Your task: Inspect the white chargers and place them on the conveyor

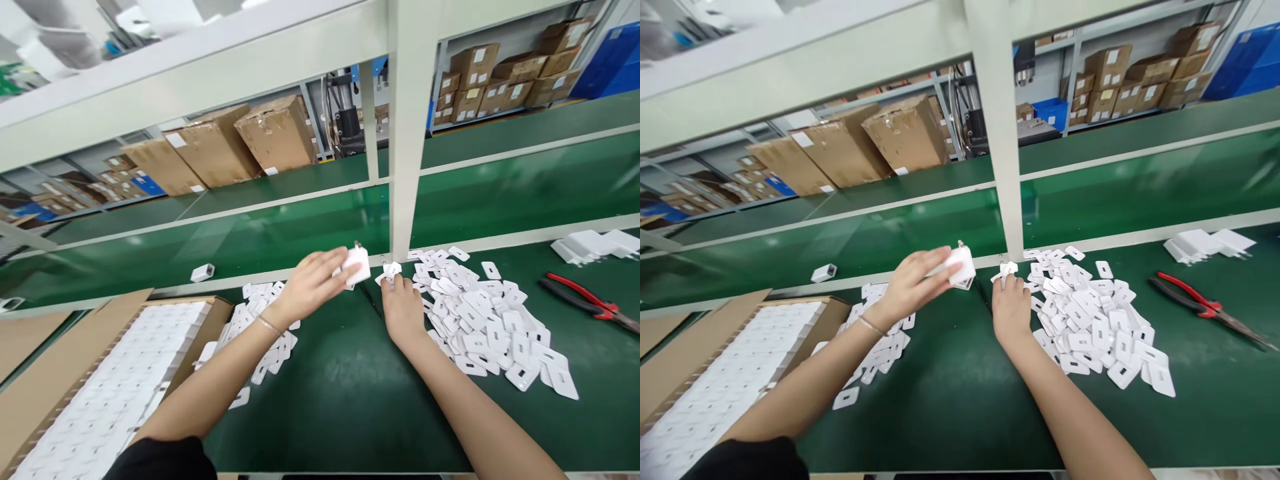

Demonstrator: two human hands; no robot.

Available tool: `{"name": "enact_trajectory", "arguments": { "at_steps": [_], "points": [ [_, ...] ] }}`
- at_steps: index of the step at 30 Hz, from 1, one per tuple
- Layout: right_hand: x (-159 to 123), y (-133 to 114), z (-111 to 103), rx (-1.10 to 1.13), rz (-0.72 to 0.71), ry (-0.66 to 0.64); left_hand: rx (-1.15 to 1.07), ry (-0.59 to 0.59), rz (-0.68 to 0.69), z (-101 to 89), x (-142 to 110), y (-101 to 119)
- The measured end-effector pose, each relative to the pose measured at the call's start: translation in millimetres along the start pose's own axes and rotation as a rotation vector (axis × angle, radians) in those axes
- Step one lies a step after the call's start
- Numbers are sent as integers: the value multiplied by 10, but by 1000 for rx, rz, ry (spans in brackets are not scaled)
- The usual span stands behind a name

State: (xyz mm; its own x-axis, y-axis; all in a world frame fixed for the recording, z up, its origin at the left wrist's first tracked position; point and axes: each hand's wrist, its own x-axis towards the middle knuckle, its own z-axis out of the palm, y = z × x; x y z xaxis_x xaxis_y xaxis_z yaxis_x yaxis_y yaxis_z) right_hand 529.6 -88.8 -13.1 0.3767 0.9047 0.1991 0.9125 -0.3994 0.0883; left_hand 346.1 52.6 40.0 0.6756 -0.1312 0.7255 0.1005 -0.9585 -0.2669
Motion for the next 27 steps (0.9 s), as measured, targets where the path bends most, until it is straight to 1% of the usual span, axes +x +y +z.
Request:
{"name": "enact_trajectory", "arguments": {
  "at_steps": [2, 5, 7, 10, 13, 17, 22, 27],
  "points": [
    [24, 22, -40, 7, -21, -30, 71, 34, 124, -264, -95, 180],
    [60, 63, -69, -14, -41, -19, 116, 98, 224, -553, -189, 361],
    [79, 91, -64, -26, -41, -9, 113, 145, 234, -680, -252, 435],
    [87, 113, -29, -7, -51, 45, 105, 190, 186, -793, -365, 522],
    [74, 96, 14, 46, -91, 195, 109, 225, 117, -827, -481, 598],
    [53, 46, 54, 107, -174, 402, 111, 272, 59, -774, -607, 639],
    [45, -10, 44, 208, -215, 523, 162, 270, 1, -672, -740, 616],
    [12, -96, -41, 331, -275, 606, 187, 251, -35, -588, -860, 632]
  ]
}}
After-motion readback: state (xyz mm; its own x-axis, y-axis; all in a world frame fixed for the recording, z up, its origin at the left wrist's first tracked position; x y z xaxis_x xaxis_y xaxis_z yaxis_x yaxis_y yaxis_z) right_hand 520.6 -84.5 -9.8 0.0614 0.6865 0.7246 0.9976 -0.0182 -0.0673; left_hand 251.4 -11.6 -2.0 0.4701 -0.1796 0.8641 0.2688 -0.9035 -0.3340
